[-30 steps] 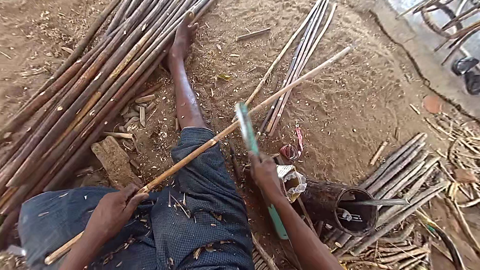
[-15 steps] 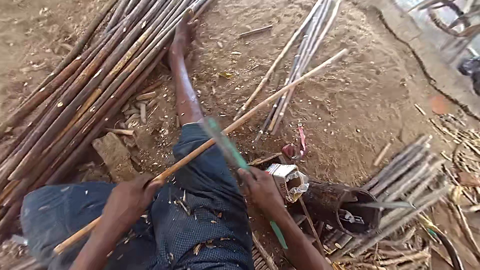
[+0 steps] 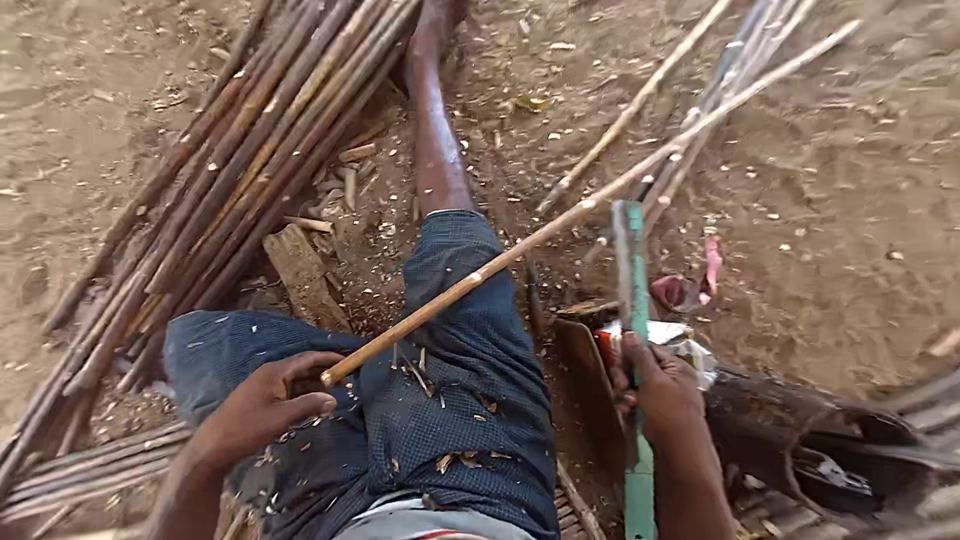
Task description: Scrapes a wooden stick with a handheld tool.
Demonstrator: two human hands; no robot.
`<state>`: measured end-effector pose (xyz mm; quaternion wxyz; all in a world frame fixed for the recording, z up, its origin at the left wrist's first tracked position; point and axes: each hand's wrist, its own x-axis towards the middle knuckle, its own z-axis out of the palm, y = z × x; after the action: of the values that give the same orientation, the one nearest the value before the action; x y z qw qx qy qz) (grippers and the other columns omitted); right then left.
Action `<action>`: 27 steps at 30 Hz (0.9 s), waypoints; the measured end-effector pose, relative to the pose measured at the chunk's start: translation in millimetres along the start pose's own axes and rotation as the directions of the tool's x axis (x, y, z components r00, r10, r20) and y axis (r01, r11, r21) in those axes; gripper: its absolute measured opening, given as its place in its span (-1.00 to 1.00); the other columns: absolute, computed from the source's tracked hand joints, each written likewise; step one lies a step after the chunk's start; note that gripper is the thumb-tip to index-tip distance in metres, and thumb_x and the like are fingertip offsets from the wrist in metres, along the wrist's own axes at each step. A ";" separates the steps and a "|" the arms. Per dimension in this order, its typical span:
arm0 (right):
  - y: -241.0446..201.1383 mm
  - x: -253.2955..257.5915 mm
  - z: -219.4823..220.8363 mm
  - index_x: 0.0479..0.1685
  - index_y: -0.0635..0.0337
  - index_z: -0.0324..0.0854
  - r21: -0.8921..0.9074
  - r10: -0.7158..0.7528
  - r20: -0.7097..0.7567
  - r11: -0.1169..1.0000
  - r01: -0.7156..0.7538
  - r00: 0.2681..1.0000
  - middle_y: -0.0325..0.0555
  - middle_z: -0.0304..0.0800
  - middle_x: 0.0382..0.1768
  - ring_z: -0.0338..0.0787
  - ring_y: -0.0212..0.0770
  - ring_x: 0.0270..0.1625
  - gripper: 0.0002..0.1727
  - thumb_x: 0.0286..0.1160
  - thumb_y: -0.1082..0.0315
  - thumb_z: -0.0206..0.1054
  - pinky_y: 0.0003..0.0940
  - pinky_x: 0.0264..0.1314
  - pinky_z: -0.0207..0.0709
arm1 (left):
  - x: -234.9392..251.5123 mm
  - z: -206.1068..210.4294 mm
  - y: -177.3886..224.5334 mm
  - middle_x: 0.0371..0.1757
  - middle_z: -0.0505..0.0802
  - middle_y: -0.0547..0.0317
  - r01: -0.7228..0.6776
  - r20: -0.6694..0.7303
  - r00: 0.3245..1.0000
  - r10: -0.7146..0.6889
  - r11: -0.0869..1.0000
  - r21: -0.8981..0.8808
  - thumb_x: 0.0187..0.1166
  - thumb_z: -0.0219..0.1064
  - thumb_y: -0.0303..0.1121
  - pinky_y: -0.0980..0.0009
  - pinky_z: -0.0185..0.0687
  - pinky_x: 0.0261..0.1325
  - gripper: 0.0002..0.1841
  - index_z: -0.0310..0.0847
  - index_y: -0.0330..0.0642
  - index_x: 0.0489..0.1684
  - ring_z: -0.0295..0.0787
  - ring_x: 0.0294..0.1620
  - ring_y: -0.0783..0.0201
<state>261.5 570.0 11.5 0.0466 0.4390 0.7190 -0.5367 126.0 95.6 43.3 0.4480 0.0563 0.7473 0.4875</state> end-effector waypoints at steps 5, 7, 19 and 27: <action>-17.3 2.7 26.8 -0.27 0.14 0.57 0.016 -0.037 0.051 0.999 0.036 0.998 -0.21 0.49 -0.74 0.40 -0.32 -0.85 -0.52 0.85 -0.06 0.04 -0.36 -0.84 0.43 | 9.6 32.6 -2.9 -0.08 0.93 0.13 -0.170 -0.259 0.956 0.137 0.979 -0.111 0.51 0.48 -0.41 0.26 0.89 -0.09 -0.67 0.79 -0.06 0.25 0.90 -0.24 0.17; -24.4 -0.7 34.0 -0.21 0.17 0.60 -0.006 -0.055 0.079 0.998 0.056 0.995 -0.18 0.50 -0.72 0.41 -0.30 -0.83 -0.55 0.84 -0.03 0.08 -0.35 -0.81 0.43 | 25.5 44.0 8.8 -0.20 0.92 -0.01 -0.193 -0.318 0.942 0.105 0.946 -0.259 0.50 0.43 -0.56 0.29 0.89 -0.18 -0.73 0.79 -0.24 0.14 0.88 -0.36 0.14; -26.8 -0.4 59.1 -0.13 0.15 0.67 -0.183 0.045 0.228 0.983 -0.003 0.973 -0.10 0.53 -0.70 0.42 -0.24 -0.80 -0.50 0.78 -0.13 0.14 -0.37 -0.76 0.38 | 134.1 95.3 39.4 -0.16 0.87 0.28 -0.156 -0.269 0.948 0.173 0.984 0.081 0.38 0.65 -0.17 0.22 0.85 -0.19 -0.59 0.63 -0.03 0.10 0.84 -0.31 0.30; -26.2 -0.7 54.5 -0.15 0.15 0.64 -0.070 0.038 0.167 0.997 -0.027 0.985 -0.11 0.52 -0.72 0.40 -0.28 -0.83 -0.56 0.79 -0.07 0.15 -0.42 -0.81 0.38 | 128.6 105.7 51.6 -0.45 0.78 0.29 -0.219 -0.290 0.886 0.362 0.877 0.427 0.74 0.24 0.02 0.20 0.71 -0.38 -0.67 0.67 -0.05 -0.04 0.72 -0.51 0.31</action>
<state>222.0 524.3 8.2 0.1309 0.4020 0.7229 -0.5464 108.2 261.1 -8.6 0.2036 0.1655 0.8796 0.3969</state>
